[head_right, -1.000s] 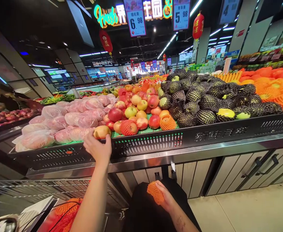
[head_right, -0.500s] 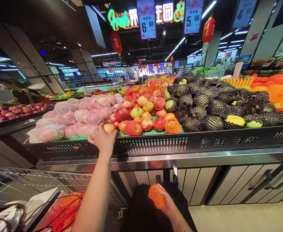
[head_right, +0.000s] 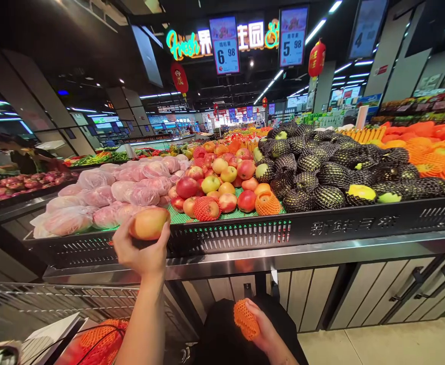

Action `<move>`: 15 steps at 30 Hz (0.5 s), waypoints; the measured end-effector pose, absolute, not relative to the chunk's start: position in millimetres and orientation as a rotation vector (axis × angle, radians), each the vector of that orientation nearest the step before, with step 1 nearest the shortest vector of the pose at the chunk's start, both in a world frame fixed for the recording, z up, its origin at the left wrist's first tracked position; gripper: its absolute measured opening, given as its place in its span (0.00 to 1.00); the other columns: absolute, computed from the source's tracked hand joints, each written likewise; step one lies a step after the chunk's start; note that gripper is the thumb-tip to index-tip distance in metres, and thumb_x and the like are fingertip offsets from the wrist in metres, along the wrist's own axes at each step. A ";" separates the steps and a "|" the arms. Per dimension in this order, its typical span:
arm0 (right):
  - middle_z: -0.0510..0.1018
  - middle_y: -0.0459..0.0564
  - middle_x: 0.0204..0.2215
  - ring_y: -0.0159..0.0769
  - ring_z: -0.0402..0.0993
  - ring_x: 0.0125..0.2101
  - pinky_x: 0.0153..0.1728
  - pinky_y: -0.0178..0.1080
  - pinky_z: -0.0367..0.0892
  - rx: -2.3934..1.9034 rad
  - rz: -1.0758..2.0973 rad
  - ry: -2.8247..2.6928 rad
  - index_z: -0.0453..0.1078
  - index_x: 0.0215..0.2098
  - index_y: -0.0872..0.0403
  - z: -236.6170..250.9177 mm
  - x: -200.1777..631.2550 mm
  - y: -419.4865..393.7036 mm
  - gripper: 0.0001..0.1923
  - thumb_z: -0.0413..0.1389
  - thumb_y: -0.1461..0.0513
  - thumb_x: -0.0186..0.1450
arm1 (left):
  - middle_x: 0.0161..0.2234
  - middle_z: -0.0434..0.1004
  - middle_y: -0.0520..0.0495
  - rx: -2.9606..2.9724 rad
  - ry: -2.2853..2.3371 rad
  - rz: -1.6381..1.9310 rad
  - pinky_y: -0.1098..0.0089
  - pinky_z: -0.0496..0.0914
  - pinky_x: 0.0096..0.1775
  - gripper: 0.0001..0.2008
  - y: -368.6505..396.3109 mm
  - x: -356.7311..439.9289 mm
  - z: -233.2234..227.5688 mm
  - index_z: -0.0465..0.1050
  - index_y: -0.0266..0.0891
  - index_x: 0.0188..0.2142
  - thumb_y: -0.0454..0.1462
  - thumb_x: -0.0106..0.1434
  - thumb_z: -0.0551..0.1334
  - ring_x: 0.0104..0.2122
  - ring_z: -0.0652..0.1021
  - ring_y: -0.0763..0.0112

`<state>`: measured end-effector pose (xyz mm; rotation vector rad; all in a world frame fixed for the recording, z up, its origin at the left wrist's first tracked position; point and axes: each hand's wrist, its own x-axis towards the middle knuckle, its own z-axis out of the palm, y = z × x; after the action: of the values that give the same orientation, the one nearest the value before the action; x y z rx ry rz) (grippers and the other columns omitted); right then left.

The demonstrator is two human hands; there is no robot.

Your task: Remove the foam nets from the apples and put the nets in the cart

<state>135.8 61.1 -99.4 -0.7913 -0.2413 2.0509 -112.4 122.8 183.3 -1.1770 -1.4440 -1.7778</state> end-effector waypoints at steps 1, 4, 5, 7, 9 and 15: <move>0.86 0.48 0.35 0.39 0.82 0.35 0.41 0.41 0.73 -0.781 2.056 -0.235 0.76 0.39 0.50 -98.7 135.8 61.2 0.21 0.71 0.57 0.48 | 0.55 0.71 0.34 -1.179 -1.390 -1.909 0.56 0.67 0.58 0.34 110.9 -106.5 177.4 0.64 0.36 0.55 0.48 0.53 0.69 0.56 0.73 0.53; 0.85 0.48 0.35 0.39 0.81 0.35 0.42 0.41 0.72 -0.788 2.051 -0.250 0.77 0.38 0.51 -95.1 135.8 62.2 0.19 0.70 0.58 0.49 | 0.56 0.70 0.39 -1.244 -1.442 -2.418 0.59 0.72 0.51 0.34 75.0 -81.1 147.4 0.64 0.40 0.56 0.52 0.54 0.65 0.53 0.75 0.54; 0.85 0.48 0.35 0.40 0.81 0.35 0.42 0.42 0.72 -0.805 2.051 -0.260 0.77 0.38 0.51 -93.4 135.8 62.6 0.18 0.70 0.58 0.49 | 0.55 0.72 0.41 -1.266 -1.522 -2.610 0.61 0.73 0.49 0.32 64.7 -71.0 134.9 0.66 0.41 0.55 0.53 0.55 0.63 0.51 0.76 0.55; 0.85 0.48 0.34 0.41 0.81 0.35 0.42 0.43 0.72 -0.844 2.054 -0.284 0.76 0.37 0.50 -90.1 135.9 63.5 0.17 0.70 0.58 0.49 | 0.50 0.76 0.44 -1.258 -1.733 -2.973 0.64 0.74 0.44 0.29 48.4 -51.6 110.2 0.70 0.42 0.51 0.55 0.56 0.62 0.47 0.78 0.58; 0.85 0.49 0.34 0.42 0.81 0.35 0.41 0.44 0.72 -0.872 2.038 -0.363 0.76 0.37 0.50 -87.8 136.3 64.3 0.18 0.70 0.56 0.49 | 0.46 0.78 0.46 -1.128 -1.965 -3.273 0.65 0.74 0.42 0.27 38.8 -36.2 90.5 0.71 0.43 0.50 0.54 0.56 0.64 0.44 0.79 0.60; 0.84 0.47 0.34 0.41 0.82 0.35 0.40 0.44 0.74 -0.898 1.980 -0.619 0.73 0.39 0.49 -90.0 137.8 67.9 0.17 0.66 0.52 0.55 | 0.44 0.81 0.46 -0.689 -2.141 -3.778 0.66 0.74 0.48 0.23 37.9 -22.5 62.9 0.74 0.41 0.47 0.46 0.54 0.71 0.43 0.81 0.65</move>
<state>137.8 67.9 -90.0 -0.8985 -0.6188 1.9802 -22.5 37.9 62.9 -0.6889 -2.1414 -3.7781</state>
